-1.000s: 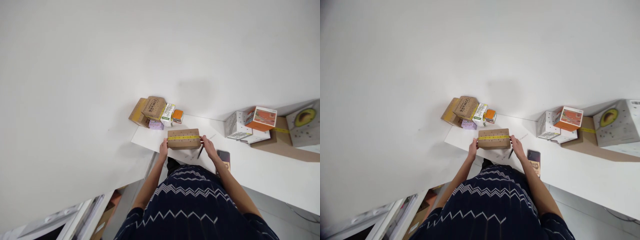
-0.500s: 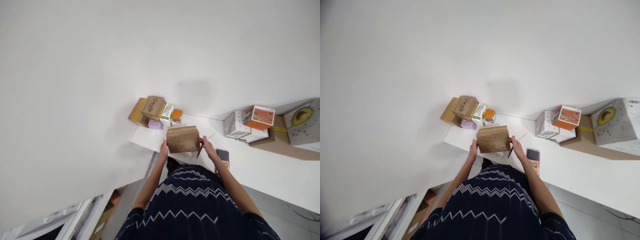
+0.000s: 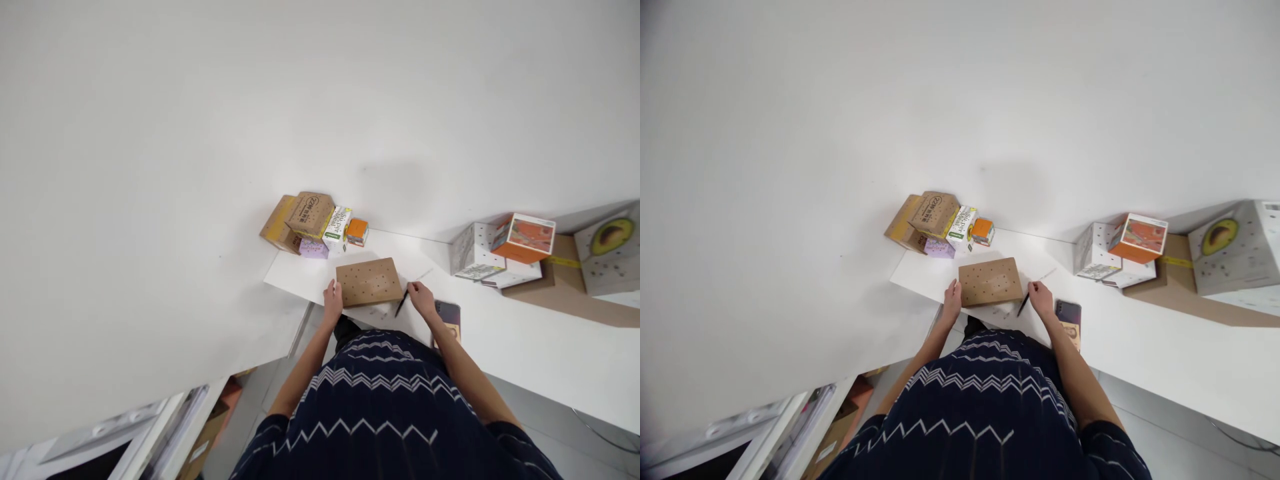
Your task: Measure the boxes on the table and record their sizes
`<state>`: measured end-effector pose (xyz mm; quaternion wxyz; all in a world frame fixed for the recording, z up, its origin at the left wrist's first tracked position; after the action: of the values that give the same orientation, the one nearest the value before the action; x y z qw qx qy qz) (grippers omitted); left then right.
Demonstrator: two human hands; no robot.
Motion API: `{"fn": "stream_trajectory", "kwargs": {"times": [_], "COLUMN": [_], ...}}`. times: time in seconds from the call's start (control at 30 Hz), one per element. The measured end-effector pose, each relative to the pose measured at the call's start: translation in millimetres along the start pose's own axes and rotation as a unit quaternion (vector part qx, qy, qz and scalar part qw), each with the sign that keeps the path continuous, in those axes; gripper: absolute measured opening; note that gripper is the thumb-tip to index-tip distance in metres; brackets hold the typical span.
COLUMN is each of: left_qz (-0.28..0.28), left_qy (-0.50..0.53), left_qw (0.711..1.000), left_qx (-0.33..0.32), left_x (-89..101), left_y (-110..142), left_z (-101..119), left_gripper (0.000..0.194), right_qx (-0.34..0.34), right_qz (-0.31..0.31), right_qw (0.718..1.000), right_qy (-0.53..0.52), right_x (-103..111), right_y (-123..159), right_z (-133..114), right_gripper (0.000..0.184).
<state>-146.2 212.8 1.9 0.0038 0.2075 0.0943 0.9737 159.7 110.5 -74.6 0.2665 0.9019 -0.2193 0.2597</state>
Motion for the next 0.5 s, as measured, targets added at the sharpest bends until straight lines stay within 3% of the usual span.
{"fn": "stream_trajectory", "kwargs": {"times": [0.1,0.17,0.33,0.5], "left_qz": [0.023,-0.007,-0.157,-0.270], "left_qy": [-0.099,-0.135,-0.202,-0.247], "left_qw": [0.990,0.974,0.915,0.844], "left_qx": [-0.100,-0.180,-0.312,-0.392], "left_x": [-5.7,-20.8,-75.2,-113.7], "left_y": [12.1,23.2,51.5,68.8], "left_z": [18.9,33.5,54.8,64.5], "left_gripper": [0.048,0.040,0.030,0.038], "right_qx": [-0.010,-0.014,-0.026,-0.024], "right_qz": [-0.012,-0.036,-0.059,-0.055], "right_qw": [0.987,0.982,0.987,0.995], "right_qy": [0.157,0.186,0.149,0.079], "right_x": [-8.9,-18.2,-28.4,-11.3], "right_y": [-4.0,-5.3,-7.8,-5.6], "right_z": [16.3,22.4,24.9,20.3], "right_gripper": [0.033,0.030,0.021,0.020]}}
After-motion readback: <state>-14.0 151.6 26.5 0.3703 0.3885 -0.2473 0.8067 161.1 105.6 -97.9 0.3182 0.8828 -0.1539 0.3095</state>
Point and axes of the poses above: each hand's wrist, its own y-axis away from the middle knuckle, its own x-axis out of the back of the hand, z = x × y, the point moved 8 cm from there along -y, towards the middle knuckle, and after that the axes turned 6 degrees about y, right-handed, at the moved point
